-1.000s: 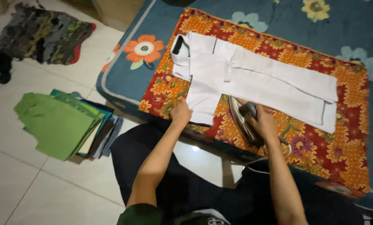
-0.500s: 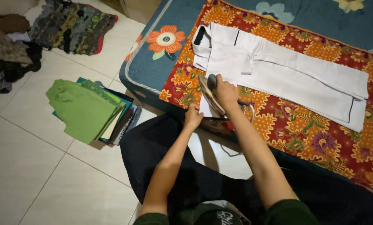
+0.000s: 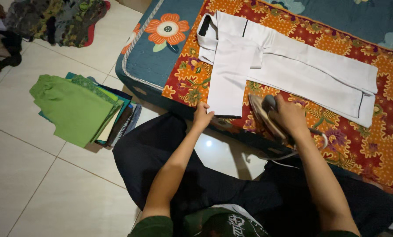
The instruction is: The person irons a white shirt laid out on a patterned mat on the floor. They use an electric iron to smooth the sleeves, body, and collar, then fold the shirt neatly.
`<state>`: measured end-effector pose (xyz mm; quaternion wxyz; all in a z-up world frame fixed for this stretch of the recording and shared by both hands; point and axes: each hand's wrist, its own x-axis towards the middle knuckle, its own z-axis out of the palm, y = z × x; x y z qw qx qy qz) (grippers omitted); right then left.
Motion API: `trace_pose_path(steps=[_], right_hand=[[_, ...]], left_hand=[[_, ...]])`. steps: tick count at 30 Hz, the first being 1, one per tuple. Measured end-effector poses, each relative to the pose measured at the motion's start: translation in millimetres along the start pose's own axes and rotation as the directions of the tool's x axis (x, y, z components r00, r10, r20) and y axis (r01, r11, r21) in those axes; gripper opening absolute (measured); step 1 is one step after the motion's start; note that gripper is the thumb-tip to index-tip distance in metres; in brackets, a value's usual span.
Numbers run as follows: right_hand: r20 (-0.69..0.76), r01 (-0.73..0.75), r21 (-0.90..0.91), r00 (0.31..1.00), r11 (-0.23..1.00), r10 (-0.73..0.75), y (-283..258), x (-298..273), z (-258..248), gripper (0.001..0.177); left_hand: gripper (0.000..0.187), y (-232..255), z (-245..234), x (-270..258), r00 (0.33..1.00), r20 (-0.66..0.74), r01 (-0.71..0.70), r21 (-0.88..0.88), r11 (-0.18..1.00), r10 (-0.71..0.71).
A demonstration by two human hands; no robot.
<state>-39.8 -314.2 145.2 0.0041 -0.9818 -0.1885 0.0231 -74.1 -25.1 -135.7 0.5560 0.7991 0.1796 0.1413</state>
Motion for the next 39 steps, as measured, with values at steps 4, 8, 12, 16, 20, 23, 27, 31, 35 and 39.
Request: trace_pose_path(steps=[4, 8, 12, 16, 20, 23, 27, 31, 35, 39], right_hand=[[-0.092, 0.065, 0.166, 0.994, 0.984, -0.05, -44.5, 14.9, -18.6, 0.045], [0.0, 0.154, 0.167, 0.988, 0.974, -0.156, -110.7, 54.1, 23.9, 0.04], [-0.201, 0.075, 0.141, 0.978, 0.987, -0.046, -129.8, 97.6, 71.8, 0.034], [-0.216, 0.038, 0.193, 0.976, 0.98, 0.005, -123.7, 110.6, 71.1, 0.039], [-0.016, 0.204, 0.141, 0.979, 0.969, -0.204, -100.2, 59.6, 55.9, 0.04], [-0.022, 0.275, 0.078, 0.962, 0.958, -0.274, -82.6, 14.5, 53.1, 0.033], [-0.076, 0.245, 0.02, 0.967, 0.969, -0.243, -81.3, 5.0, 54.0, 0.034], [-0.208, 0.199, 0.056, 0.961, 0.978, -0.184, -107.4, 60.0, 71.6, 0.039], [-0.293, 0.048, 0.072, 0.956, 0.996, -0.025, -129.0, 137.2, 80.4, 0.034], [-0.196, 0.081, 0.179, 0.98, 0.98, -0.046, -124.2, 142.2, 66.1, 0.039]], left_hand=[[0.043, 8.0, -4.5, -8.4, 0.972, 0.154, 0.201, -0.138, 0.97, -0.18], [0.045, 16.2, -25.2, -14.9, 0.952, 0.246, 0.201, -0.054, 0.978, -0.182], [0.046, 15.0, -36.6, -17.4, 0.955, 0.248, 0.147, 0.08, 0.986, -0.163], [0.057, 21.6, -34.3, -25.4, 0.931, 0.273, 0.295, -0.163, 0.942, -0.244], [0.045, 35.3, -48.0, -25.8, 0.931, 0.298, 0.194, 0.083, 0.977, -0.21], [0.025, 48.7, -54.2, -25.5, 0.871, 0.409, 0.245, 0.122, 0.962, -0.273], [0.024, 62.3, -59.8, -25.8, 0.869, 0.397, 0.244, 0.179, 0.953, -0.296], [0.027, 50.8, -51.6, -21.5, 0.896, 0.412, 0.093, 0.194, 0.977, -0.167], [0.031, 19.8, -39.0, -17.5, 0.855, 0.505, 0.181, -0.077, 0.98, -0.119], [0.027, 3.3, -27.1, -7.1, 0.864, 0.494, 0.191, -0.149, 0.97, -0.094]])
